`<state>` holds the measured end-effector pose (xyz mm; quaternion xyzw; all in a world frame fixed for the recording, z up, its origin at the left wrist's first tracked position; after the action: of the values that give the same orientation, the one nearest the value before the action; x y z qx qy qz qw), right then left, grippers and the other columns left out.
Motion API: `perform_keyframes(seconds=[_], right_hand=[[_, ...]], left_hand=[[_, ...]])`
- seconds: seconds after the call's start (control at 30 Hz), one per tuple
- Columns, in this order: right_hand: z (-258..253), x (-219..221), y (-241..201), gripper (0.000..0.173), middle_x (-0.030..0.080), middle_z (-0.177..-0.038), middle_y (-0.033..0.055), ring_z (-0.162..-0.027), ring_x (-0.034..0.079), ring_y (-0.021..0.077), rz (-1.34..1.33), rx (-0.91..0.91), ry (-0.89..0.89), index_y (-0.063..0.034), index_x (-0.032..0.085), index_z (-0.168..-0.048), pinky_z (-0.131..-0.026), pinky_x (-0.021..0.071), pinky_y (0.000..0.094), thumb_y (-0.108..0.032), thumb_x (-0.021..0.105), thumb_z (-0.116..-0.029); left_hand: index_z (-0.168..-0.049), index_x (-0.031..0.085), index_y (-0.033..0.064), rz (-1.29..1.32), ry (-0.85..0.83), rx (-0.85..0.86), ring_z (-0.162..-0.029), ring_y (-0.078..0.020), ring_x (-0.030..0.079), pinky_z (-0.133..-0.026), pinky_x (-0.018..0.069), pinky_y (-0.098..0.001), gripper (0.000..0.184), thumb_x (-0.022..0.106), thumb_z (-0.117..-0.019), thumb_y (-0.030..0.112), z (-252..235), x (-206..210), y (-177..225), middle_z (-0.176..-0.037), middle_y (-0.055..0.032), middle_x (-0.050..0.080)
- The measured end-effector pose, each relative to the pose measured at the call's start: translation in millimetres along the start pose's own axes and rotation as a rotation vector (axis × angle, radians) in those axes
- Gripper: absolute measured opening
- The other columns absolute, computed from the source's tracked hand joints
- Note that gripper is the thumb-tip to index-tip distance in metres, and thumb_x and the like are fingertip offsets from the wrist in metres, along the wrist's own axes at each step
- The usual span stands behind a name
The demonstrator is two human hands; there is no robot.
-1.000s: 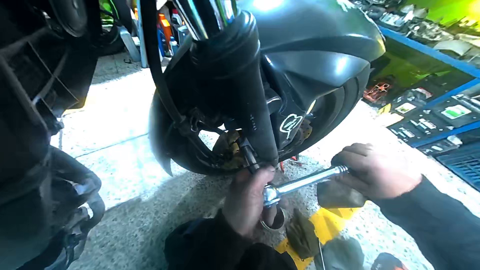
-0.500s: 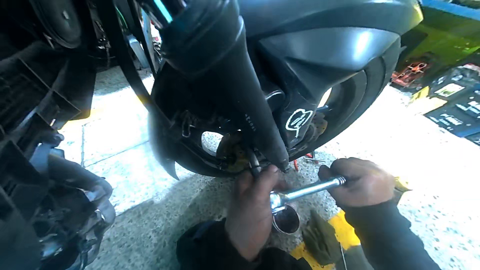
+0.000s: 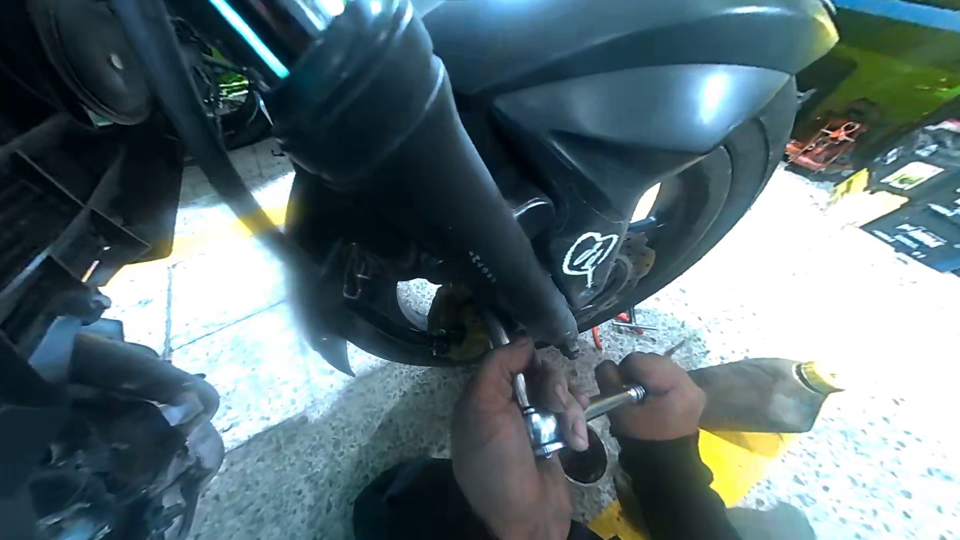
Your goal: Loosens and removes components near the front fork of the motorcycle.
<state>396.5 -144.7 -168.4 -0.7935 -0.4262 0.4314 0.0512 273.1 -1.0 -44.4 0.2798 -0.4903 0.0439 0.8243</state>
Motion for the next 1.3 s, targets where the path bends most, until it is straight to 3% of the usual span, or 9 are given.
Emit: perform_keyframes(seconds=[0.2, 0.4, 0.6, 0.7, 0.9, 1.07, 1.13, 1.23, 1.3], right_hand=[[19.7, 17.0, -12.7, 0.038, 0.052, -0.054, 0.0007, -0.052, 0.054, 0.0164, -0.074, 0.138, 0.006, -0.0139, 0.050, -0.055, -0.048, 0.0429, 0.0399, -0.033, 0.064, -0.0839], [24.2, 15.4, -10.2, 0.031, 0.060, -0.059, 0.0040, -0.057, 0.063, 0.0225, -0.056, 0.112, -0.062, -0.0123, 0.058, -0.059, -0.050, 0.0490, 0.0467, -0.031, 0.066, -0.0819], [-11.3, -75.7, 14.5, 0.034, 0.062, -0.062, 0.0068, -0.061, 0.064, 0.0263, 0.143, -0.304, -0.064, -0.0117, 0.058, -0.062, -0.055, 0.0498, 0.0479, -0.031, 0.060, -0.0899], [-29.8, -105.1, 24.0, 0.031, 0.064, -0.065, 0.0098, -0.063, 0.065, 0.0311, 0.321, -0.430, -0.162, -0.0102, 0.059, -0.064, -0.055, 0.0486, 0.0513, -0.030, 0.058, -0.0878], [-60.2, -98.3, 27.2, 0.026, 0.062, -0.063, 0.0082, -0.060, 0.063, 0.0317, 0.383, -0.518, -0.311, -0.0112, 0.063, -0.066, -0.055, 0.0452, 0.0516, -0.034, 0.063, -0.0776], [-71.5, -100.7, 18.3, 0.030, 0.061, -0.064, 0.0107, -0.061, 0.062, 0.0342, 0.403, -0.540, -0.305, -0.0083, 0.062, -0.069, -0.056, 0.0439, 0.0536, -0.033, 0.058, -0.0836], [-74.0, -107.0, 14.7, 0.030, 0.058, -0.063, 0.0124, -0.060, 0.060, 0.0361, 0.427, -0.538, -0.307, -0.0060, 0.060, -0.069, -0.056, 0.0424, 0.0552, -0.031, 0.057, -0.0857], [-82.0, -115.8, 15.2, 0.030, 0.057, -0.063, 0.0148, -0.059, 0.058, 0.0386, 0.445, -0.556, -0.331, -0.0043, 0.059, -0.069, -0.056, 0.0426, 0.0570, -0.026, 0.054, -0.0883], [-92.7, -123.5, 11.3, 0.028, 0.057, -0.067, 0.0161, -0.061, 0.058, 0.0391, 0.430, -0.604, -0.377, -0.0038, 0.061, -0.076, -0.056, 0.0436, 0.0563, -0.024, 0.052, -0.0928]], left_hand=[[-0.077, 0.055, 0.0012, -0.113, 0.071, 0.032, -0.045, -0.0172, 0.055, -0.047, 0.0537, -0.0304, 0.039, 0.037, -0.1079, 0.017, 0.6, 3.3, 0.9, -0.055, -0.0067, 0.050], [-0.083, 0.057, 0.0013, -0.230, 0.068, 0.014, -0.045, -0.0154, 0.056, -0.045, 0.0539, -0.0279, 0.034, 0.040, -0.1078, 0.018, 1.4, 2.7, 4.4, -0.059, -0.0070, 0.054], [-0.070, 0.058, 0.0081, -0.051, -0.273, -0.105, -0.061, -0.0184, 0.066, -0.081, 0.0609, -0.0414, 0.043, 0.034, -0.1032, 0.019, 28.1, -23.2, -20.2, -0.063, -0.0048, 0.061], [-0.072, 0.060, 0.0073, 0.097, -0.259, -0.164, -0.061, -0.0180, 0.066, -0.075, 0.0616, -0.0382, 0.039, 0.038, -0.1029, 0.018, 11.7, -44.3, -45.1, -0.065, -0.0057, 0.062], [-0.078, 0.063, 0.0058, 0.256, -0.237, -0.245, -0.060, -0.0185, 0.065, -0.073, 0.0612, -0.0377, 0.032, 0.047, -0.1012, 0.021, -26.4, -70.6, -63.6, -0.067, -0.0063, 0.062], [-0.088, 0.066, 0.0061, 0.311, -0.312, -0.266, -0.062, -0.0170, 0.065, -0.071, 0.0607, -0.0344, 0.030, 0.052, -0.1027, 0.028, -34.2, -73.9, -63.9, -0.072, -0.0064, 0.063], [-0.088, 0.067, 0.0051, 0.360, -0.348, -0.303, -0.061, -0.0174, 0.066, -0.071, 0.0608, -0.0344, 0.028, 0.055, -0.1011, 0.027, -35.2, -71.6, -64.0, -0.072, -0.0074, 0.065], [-0.085, 0.067, 0.0050, 0.415, -0.369, -0.336, -0.057, -0.0150, 0.064, -0.059, 0.0571, -0.0270, 0.028, 0.057, -0.0994, 0.027, -36.8, -69.4, -65.6, -0.070, -0.0082, 0.065], [-0.086, 0.067, 0.0046, 0.481, -0.424, -0.338, -0.058, -0.0158, 0.064, -0.062, 0.0579, -0.0290, 0.029, 0.057, -0.1001, 0.027, -40.5, -71.9, -69.1, -0.070, -0.0073, 0.065]])
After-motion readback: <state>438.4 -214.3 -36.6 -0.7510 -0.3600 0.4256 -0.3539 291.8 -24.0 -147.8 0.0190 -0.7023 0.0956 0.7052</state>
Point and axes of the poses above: each hand's wrist, its own z-axis away from the middle knuckle, its own x-axis out of the palm, y = z × x, the point moved 1 cm from there along -z, towards the middle knuckle
